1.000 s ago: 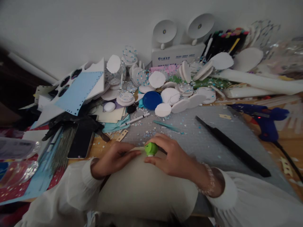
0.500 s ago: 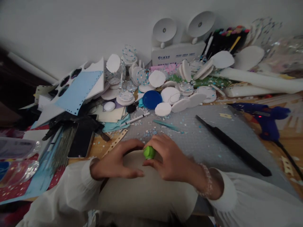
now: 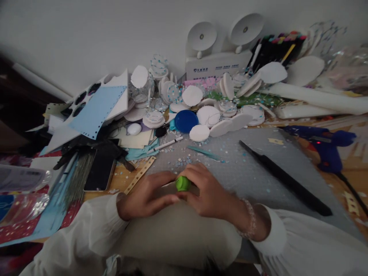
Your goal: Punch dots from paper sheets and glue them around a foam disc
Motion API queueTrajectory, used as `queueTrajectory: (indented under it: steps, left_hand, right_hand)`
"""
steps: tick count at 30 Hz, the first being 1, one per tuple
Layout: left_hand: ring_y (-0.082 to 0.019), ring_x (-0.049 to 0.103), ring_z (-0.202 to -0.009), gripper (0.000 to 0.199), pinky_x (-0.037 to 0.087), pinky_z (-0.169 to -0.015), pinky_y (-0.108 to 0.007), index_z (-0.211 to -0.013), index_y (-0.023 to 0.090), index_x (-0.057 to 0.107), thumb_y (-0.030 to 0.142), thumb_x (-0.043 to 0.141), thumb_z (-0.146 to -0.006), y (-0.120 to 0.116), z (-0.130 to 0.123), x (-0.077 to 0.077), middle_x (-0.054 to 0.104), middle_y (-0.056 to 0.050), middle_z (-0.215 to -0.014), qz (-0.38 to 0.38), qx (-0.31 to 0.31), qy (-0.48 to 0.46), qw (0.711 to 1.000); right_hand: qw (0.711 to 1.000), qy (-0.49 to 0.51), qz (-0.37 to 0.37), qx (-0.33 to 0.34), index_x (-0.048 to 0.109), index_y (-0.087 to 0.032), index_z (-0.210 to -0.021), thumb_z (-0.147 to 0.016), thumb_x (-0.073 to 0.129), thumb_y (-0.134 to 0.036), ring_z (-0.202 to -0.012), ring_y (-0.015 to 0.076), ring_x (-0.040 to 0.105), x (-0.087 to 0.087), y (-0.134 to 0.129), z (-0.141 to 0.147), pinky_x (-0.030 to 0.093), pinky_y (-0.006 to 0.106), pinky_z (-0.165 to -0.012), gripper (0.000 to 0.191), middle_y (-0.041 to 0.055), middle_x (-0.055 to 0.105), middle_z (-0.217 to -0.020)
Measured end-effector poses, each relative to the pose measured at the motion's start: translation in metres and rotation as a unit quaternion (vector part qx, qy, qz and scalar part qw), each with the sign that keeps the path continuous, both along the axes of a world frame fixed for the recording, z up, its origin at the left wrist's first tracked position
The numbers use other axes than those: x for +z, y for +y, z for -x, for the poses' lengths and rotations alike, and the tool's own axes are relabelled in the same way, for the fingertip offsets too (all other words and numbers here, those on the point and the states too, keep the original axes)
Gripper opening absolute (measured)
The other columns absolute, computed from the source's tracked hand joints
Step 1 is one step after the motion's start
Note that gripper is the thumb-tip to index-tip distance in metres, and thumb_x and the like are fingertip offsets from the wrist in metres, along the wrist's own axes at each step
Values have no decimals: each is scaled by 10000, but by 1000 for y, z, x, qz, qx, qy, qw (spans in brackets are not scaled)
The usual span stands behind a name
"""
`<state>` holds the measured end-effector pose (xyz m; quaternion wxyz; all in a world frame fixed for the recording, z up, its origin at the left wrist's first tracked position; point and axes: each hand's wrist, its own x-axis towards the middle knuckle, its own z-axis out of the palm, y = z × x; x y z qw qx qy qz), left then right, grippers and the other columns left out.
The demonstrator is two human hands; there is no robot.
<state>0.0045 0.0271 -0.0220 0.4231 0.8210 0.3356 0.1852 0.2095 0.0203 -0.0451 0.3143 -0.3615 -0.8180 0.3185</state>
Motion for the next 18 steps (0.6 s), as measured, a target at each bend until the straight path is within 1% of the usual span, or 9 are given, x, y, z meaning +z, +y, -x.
queueTrajectory:
  steps: [2,4,6,9,12,15,18]
  left_hand:
    - [-182,626,-905,334,462,-800,-275,-993,144,607,356,349,-991,1,2,-2,666,-87,-969,13,5,-7,1000]
    - [-168,633,-891,387,467,-802,-260,-947,148,626,322,286,-1009,1,4,-4,674,-74,-936,20,16,-10,1000]
    - [-169,639,-904,393,472,-818,-256,-968,156,642,335,294,-1008,1,7,-5,683,-65,-933,20,31,-16,999]
    - [-166,643,-929,400,470,-853,-253,-1047,169,652,338,292,-1009,2,10,-3,695,-60,-966,35,56,-30,997]
    - [-159,645,-914,399,468,-839,-240,-1071,163,660,319,298,-1009,3,12,1,699,-60,-968,50,66,-45,996]
    - [-156,638,-878,409,464,-826,-238,-1062,153,667,320,297,-1010,3,11,1,691,-61,-937,51,64,-46,996]
    - [-153,629,-830,436,462,-833,-247,-1026,147,677,345,289,-1011,2,11,-2,680,-56,-879,50,76,-37,995]
  right_hand:
    - [1000,-4,5,-1,568,-167,-911,-842,643,-284,-811,201,516,0,0,-1,414,333,-743,156,51,577,-837]
    - [1000,-9,10,2,577,-159,-939,-822,674,-320,-844,209,528,1,-1,-2,423,340,-768,222,65,592,-870]
    - [1000,-9,16,4,583,-158,-945,-807,690,-347,-852,211,536,3,-1,-3,430,338,-770,258,69,598,-878]
    - [999,-7,31,-4,592,-166,-935,-807,691,-351,-824,197,550,5,2,-6,436,319,-750,246,56,606,-861]
    - [999,-9,48,-1,600,-174,-940,-813,683,-371,-816,191,572,5,5,-7,449,309,-745,248,50,622,-860]
    - [998,-25,56,11,612,-175,-936,-814,667,-429,-875,219,601,2,7,-8,475,324,-764,287,80,651,-920]
    - [997,-36,59,21,626,-172,-979,-794,672,-473,-993,259,608,-2,6,-10,488,358,-835,357,124,664,-1043]
